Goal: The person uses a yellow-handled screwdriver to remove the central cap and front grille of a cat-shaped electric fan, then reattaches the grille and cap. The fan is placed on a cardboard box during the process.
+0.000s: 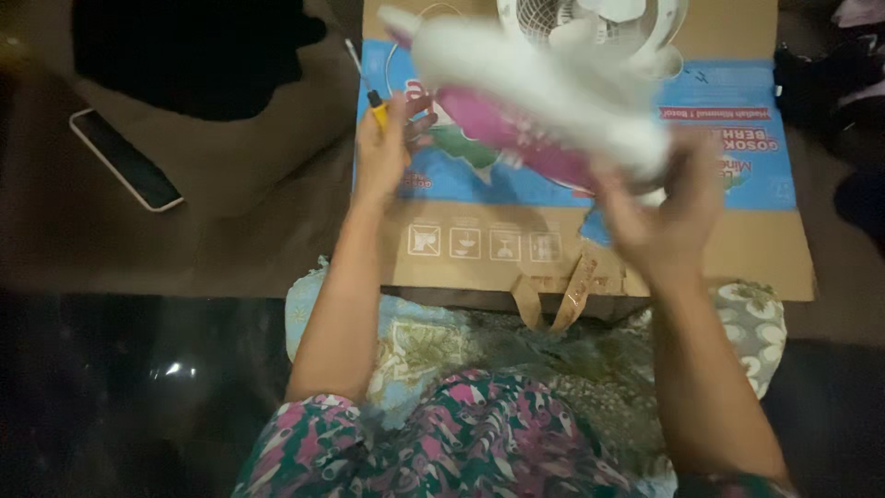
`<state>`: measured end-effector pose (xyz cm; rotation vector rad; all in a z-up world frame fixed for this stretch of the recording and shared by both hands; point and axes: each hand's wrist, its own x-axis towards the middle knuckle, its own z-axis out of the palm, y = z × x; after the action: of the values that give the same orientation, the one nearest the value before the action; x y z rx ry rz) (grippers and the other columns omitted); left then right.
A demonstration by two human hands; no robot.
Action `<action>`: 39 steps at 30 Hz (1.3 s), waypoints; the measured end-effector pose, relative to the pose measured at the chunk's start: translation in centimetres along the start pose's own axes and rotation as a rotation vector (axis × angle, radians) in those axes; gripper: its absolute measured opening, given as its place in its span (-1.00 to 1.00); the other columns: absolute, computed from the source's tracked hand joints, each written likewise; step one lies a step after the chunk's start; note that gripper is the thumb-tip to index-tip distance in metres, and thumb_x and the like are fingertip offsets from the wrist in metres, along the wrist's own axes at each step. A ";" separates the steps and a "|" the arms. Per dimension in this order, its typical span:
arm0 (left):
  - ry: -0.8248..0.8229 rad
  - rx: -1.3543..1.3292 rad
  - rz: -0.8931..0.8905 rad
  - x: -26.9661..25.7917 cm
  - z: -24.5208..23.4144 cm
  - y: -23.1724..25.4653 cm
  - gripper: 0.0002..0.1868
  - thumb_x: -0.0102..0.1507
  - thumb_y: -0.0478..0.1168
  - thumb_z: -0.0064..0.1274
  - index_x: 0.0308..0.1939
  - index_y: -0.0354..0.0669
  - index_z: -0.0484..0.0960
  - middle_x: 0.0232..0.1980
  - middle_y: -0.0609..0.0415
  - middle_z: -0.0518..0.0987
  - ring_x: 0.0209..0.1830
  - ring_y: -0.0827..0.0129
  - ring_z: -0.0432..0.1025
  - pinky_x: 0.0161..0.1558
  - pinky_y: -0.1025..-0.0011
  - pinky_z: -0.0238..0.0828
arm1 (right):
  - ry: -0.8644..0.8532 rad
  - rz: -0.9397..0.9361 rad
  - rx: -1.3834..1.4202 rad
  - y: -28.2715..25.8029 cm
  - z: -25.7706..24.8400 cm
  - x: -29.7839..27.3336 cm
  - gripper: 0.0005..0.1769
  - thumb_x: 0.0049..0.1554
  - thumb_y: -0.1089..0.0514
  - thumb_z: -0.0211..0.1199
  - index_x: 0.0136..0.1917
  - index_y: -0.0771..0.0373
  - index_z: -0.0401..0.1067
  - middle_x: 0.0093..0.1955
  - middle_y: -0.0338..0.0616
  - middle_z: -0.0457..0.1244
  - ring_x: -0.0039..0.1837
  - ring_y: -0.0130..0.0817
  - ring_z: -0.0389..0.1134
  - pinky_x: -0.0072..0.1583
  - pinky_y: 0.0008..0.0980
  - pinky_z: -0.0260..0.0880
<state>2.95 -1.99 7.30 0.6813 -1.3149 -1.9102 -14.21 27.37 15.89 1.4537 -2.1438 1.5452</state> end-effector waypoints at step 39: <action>0.183 0.482 -0.194 0.1 -6.4 1.9 -0.76 0.25 -0.23 0.11 -0.05 -0.30 0.60 -0.20 0.07 0.64 -0.27 0.42 0.51 -0.23 0.39 0.45 | 0.197 0.842 0.657 18.1 9.8 1.3 -0.48 0.19 -0.03 0.15 0.34 0.21 0.23 0.19 -0.07 0.24 0.07 -0.20 0.34 -0.02 -0.16 0.38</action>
<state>8.15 -6.10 6.90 1.2324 -1.6521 -1.6313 -24.46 19.10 -0.05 0.3689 -2.3608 2.7144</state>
